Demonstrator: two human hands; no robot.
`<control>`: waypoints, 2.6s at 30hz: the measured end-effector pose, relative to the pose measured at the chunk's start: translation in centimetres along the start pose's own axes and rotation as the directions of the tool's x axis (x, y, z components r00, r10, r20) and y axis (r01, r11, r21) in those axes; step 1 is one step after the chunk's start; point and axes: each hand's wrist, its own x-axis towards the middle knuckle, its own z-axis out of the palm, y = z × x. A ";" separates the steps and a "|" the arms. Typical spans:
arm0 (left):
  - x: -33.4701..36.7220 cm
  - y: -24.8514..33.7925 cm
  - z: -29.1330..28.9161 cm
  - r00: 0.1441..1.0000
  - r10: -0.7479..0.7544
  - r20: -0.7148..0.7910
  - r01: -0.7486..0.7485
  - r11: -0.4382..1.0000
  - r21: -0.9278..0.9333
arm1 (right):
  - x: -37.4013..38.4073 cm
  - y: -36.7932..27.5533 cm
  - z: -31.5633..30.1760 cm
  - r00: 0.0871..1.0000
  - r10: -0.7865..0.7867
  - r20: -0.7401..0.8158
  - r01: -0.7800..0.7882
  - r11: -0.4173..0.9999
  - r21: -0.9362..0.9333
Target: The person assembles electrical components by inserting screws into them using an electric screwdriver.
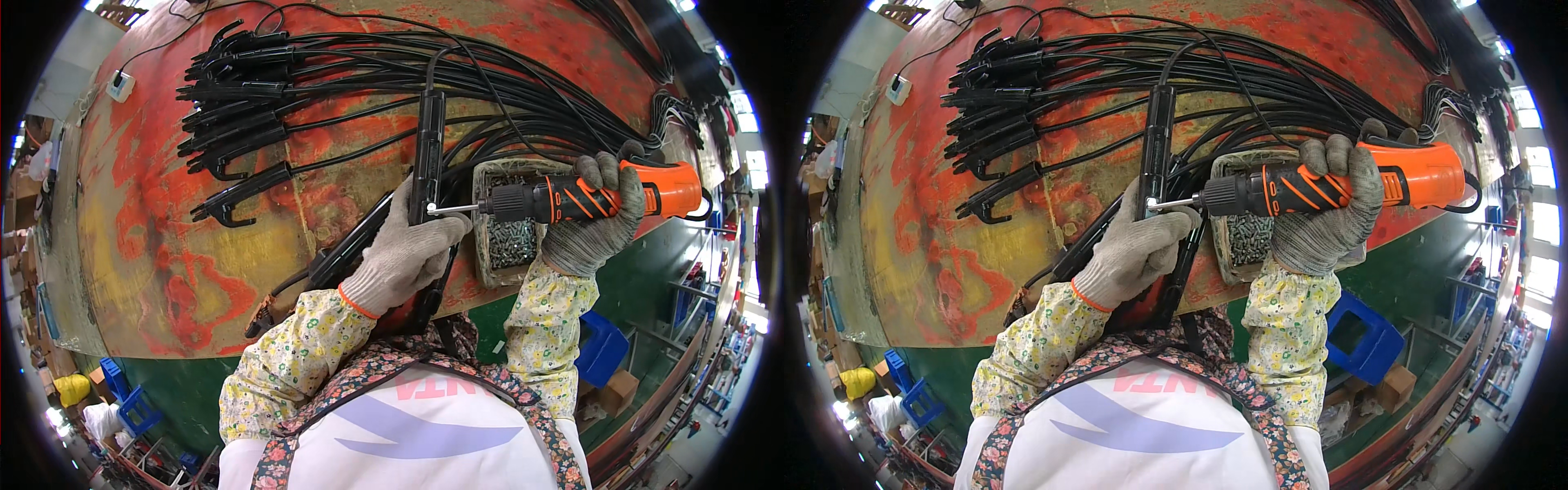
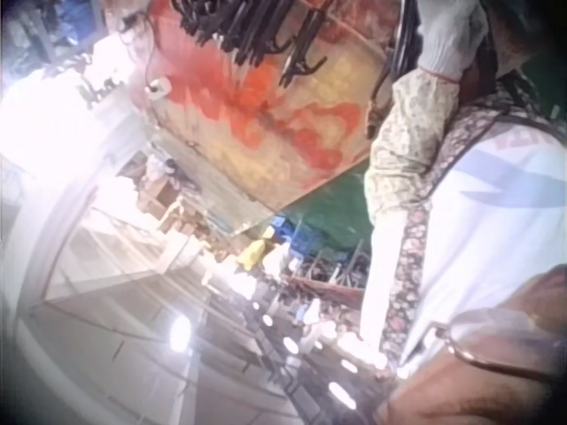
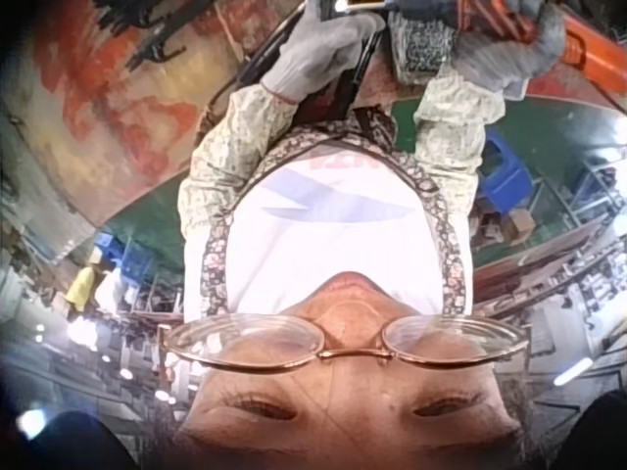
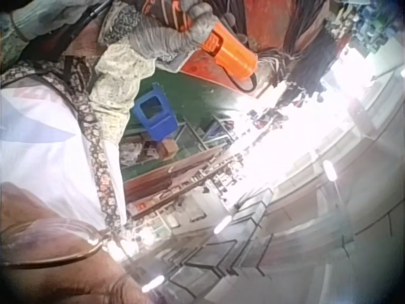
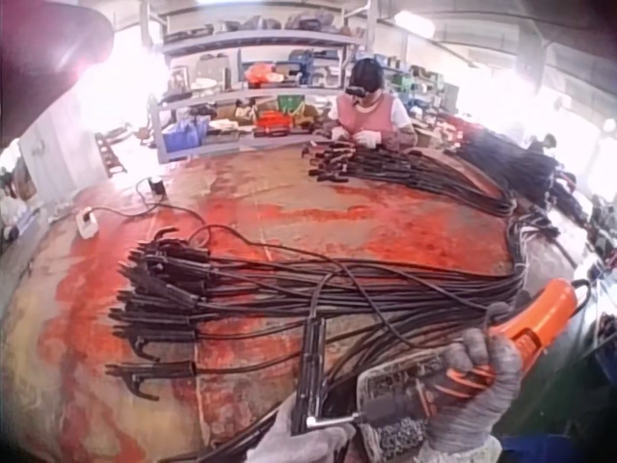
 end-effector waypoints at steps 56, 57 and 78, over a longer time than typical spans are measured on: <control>-0.1 0.5 0.4 0.994 -0.072 -0.083 0.077 0.995 0.060 | -1.2 -0.1 4.3 0.913 -0.078 0.400 0.172 0.963 -0.206; -0.1 0.7 0.6 0.992 -0.076 -0.102 0.084 0.993 0.078 | -1.4 -0.1 4.3 0.910 -0.067 0.408 0.181 0.952 -0.246; -0.3 1.4 0.4 0.989 -0.135 -0.065 0.144 0.976 0.161 | -2.2 1.4 8.0 0.919 0.148 0.366 0.100 0.809 -0.580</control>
